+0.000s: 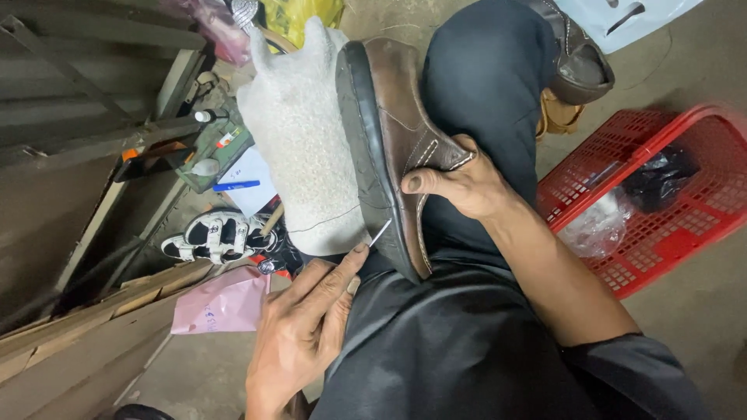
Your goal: The person sits on the floor and sews a brown leather shoe using a needle and thread. They repeatedly push the needle through the shoe's sole and upper, pulling the thread tight to secure the stitching.
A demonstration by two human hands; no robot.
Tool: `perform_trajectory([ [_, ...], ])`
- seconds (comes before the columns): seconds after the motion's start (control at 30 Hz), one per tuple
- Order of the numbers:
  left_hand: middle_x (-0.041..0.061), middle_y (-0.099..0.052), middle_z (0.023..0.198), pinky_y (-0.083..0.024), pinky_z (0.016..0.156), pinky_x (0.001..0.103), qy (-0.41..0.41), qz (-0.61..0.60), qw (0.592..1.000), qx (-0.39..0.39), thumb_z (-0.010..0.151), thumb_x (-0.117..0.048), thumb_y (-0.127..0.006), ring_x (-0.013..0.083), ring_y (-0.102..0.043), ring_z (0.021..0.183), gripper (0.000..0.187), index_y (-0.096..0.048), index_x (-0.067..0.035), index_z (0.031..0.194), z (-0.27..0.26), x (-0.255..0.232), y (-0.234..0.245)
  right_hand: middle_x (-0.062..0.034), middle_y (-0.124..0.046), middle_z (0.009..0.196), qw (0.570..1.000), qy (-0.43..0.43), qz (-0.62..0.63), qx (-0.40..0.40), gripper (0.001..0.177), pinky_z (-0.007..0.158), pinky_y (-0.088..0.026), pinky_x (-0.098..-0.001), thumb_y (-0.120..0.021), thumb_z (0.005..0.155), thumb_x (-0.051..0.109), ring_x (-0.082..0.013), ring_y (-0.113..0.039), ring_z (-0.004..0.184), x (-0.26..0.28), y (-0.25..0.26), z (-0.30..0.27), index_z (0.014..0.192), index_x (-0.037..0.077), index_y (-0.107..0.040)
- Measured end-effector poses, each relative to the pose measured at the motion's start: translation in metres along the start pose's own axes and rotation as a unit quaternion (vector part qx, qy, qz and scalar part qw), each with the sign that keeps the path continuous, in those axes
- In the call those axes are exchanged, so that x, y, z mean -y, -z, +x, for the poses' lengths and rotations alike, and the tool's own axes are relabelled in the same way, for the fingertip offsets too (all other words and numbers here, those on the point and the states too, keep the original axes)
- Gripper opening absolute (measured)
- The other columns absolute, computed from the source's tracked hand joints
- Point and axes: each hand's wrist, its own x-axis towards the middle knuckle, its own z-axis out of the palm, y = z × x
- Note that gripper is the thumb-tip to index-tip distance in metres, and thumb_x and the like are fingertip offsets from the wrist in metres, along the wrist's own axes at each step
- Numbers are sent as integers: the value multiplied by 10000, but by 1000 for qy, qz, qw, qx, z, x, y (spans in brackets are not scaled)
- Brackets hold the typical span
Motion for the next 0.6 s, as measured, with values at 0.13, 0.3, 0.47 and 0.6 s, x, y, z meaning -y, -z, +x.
perform_trajectory([
  [0.13,-29,-545,837,-410,534,287,-5,-12,1000,-2,1034,-108,-569,146,-438,608,372,-638,-164,1394,-1,7,0,-18,-767,1080,994,-26,-97,-30,462,946,-540,-275,-808,780,377,-110,-679,1048,4,-3,-1,1103,51,-754],
  [0.3,-18,-594,876,-445,538,273,31,-87,995,36,1037,-134,-551,122,-444,568,373,-631,-160,1399,-1,26,2,-23,-787,1021,989,-80,-117,-42,366,938,-569,-279,-823,784,347,-132,-724,1011,16,-13,-8,1021,71,-773],
  [0.47,9,-653,967,-489,639,274,46,-146,983,97,990,-89,-504,141,-562,660,432,-631,-109,1402,-2,50,4,-23,-820,1044,971,-171,-164,17,436,944,-573,-278,-861,704,317,-128,-744,1011,32,-20,-17,1061,79,-783],
  [0.6,-58,-664,854,-480,658,347,32,-125,983,132,1017,-178,-452,181,-538,823,439,-611,-108,1421,3,57,5,-13,-838,934,967,-150,-185,89,202,891,-610,-258,-879,735,215,-105,-763,902,45,-26,-15,892,103,-819],
])
